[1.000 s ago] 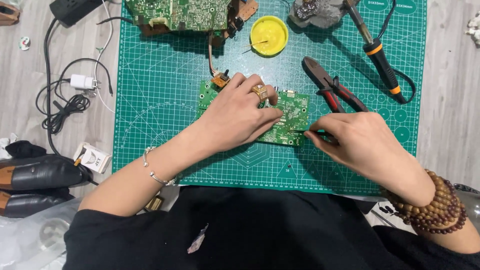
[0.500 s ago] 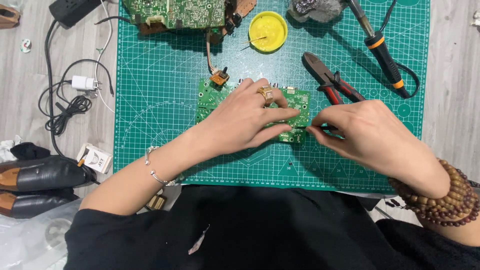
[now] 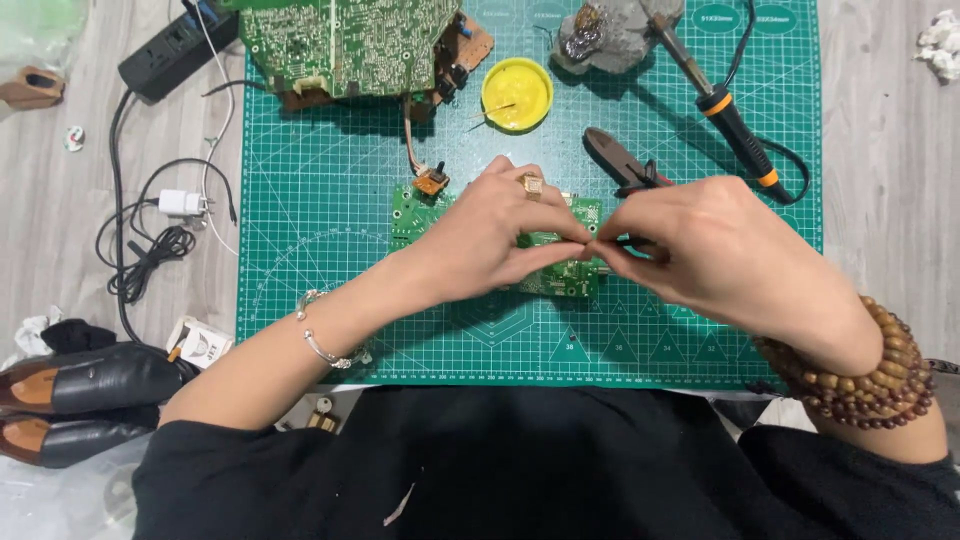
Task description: Repairing a circuit board using a soldering iron, pliers, and other tools on a cutting mat.
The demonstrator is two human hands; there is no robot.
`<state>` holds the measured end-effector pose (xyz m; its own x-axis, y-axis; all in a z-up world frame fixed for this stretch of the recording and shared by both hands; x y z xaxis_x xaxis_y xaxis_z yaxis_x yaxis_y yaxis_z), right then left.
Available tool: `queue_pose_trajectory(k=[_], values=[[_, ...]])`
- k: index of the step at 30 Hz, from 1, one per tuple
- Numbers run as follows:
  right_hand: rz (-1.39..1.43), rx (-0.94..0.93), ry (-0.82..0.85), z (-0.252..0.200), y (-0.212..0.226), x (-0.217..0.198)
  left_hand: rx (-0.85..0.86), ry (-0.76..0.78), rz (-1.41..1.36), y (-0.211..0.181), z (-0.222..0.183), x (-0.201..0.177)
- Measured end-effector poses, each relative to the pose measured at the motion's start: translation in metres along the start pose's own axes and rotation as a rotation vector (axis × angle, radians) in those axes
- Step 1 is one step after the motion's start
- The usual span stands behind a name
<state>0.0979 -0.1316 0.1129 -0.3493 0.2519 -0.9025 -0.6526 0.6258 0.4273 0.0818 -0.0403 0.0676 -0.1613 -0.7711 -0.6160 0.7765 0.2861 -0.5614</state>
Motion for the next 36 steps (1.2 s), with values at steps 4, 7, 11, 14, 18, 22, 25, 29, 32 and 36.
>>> queue_pose_trajectory(k=[4,7,11,14,18,22,25,29,32,36], values=[[0.153,0.037,-0.082,-0.003,-0.007,-0.014,-0.011,-0.018,0.019,0.0,0.003,-0.004],[0.366,0.214,-0.165,-0.012,-0.03,-0.021,-0.088,-0.073,-0.057,0.003,0.006,-0.013],[0.558,0.273,-0.112,-0.015,-0.046,0.009,-0.16,-0.179,-0.167,0.004,0.01,-0.026],[0.685,0.242,-0.044,-0.01,-0.042,0.031,-0.181,-0.182,-0.237,0.009,0.003,-0.021],[0.773,0.161,-0.062,-0.007,-0.043,0.042,-0.162,-0.18,-0.276,0.014,0.001,-0.016],[0.814,0.192,-0.071,-0.006,-0.047,0.048,-0.171,-0.181,-0.27,0.009,-0.001,-0.02],[0.805,0.193,-0.096,-0.007,-0.046,0.047,-0.182,-0.21,-0.288,0.015,-0.004,-0.018],[0.835,0.204,-0.108,-0.008,-0.05,0.051,-0.193,-0.212,-0.298,0.016,-0.005,-0.017],[0.839,0.208,-0.118,-0.009,-0.052,0.052,-0.199,-0.206,-0.291,0.015,-0.003,-0.019],[0.809,0.212,-0.114,-0.009,-0.046,0.042,-0.202,-0.198,-0.283,0.016,-0.004,-0.018]])
Point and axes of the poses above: each hand's wrist, its own z-axis towards the middle knuckle, its own x-axis out of the palm, y = z × x, the point moved 9 cm from there along z, towards the middle knuckle, and after that the axes turned 13 degrees about x, right-handed, at the moved point
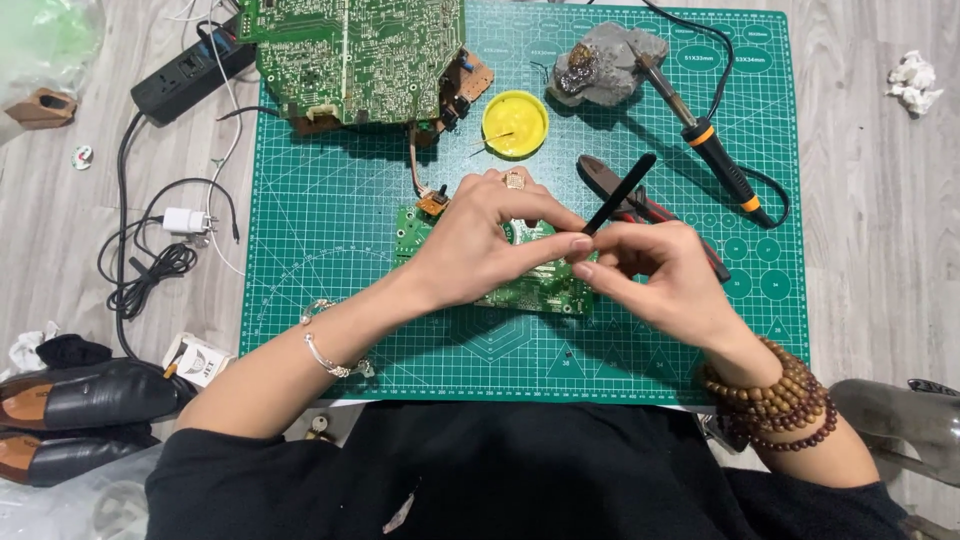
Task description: Repairing a circuit board using a soldering iron, pliers, and other tools on a cutting mat.
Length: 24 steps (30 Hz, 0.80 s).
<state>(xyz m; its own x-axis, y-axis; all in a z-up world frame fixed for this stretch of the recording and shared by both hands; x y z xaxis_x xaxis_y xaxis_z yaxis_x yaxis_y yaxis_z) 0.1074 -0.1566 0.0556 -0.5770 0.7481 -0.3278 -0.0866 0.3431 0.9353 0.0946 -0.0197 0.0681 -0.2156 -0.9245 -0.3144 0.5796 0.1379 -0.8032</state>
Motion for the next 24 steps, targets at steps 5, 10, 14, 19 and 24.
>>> queue_pose_trajectory(k=[5,10,14,19,24], values=[[-0.018,-0.068,-0.159,0.0,-0.011,-0.032,-0.003,0.035,0.028,-0.006,0.0,0.002],[0.032,-0.127,-0.185,-0.001,0.001,-0.034,0.002,0.1,0.014,0.005,-0.003,0.016],[-0.037,-0.174,-0.215,-0.003,0.006,-0.032,-0.022,0.138,0.011,0.004,-0.002,0.019],[-0.011,-0.3,-0.163,-0.008,0.021,-0.027,-0.082,0.189,-0.027,0.001,-0.005,0.023],[-0.008,-0.375,-0.102,-0.007,0.036,-0.014,-0.106,0.133,-0.121,0.007,-0.006,0.021]])
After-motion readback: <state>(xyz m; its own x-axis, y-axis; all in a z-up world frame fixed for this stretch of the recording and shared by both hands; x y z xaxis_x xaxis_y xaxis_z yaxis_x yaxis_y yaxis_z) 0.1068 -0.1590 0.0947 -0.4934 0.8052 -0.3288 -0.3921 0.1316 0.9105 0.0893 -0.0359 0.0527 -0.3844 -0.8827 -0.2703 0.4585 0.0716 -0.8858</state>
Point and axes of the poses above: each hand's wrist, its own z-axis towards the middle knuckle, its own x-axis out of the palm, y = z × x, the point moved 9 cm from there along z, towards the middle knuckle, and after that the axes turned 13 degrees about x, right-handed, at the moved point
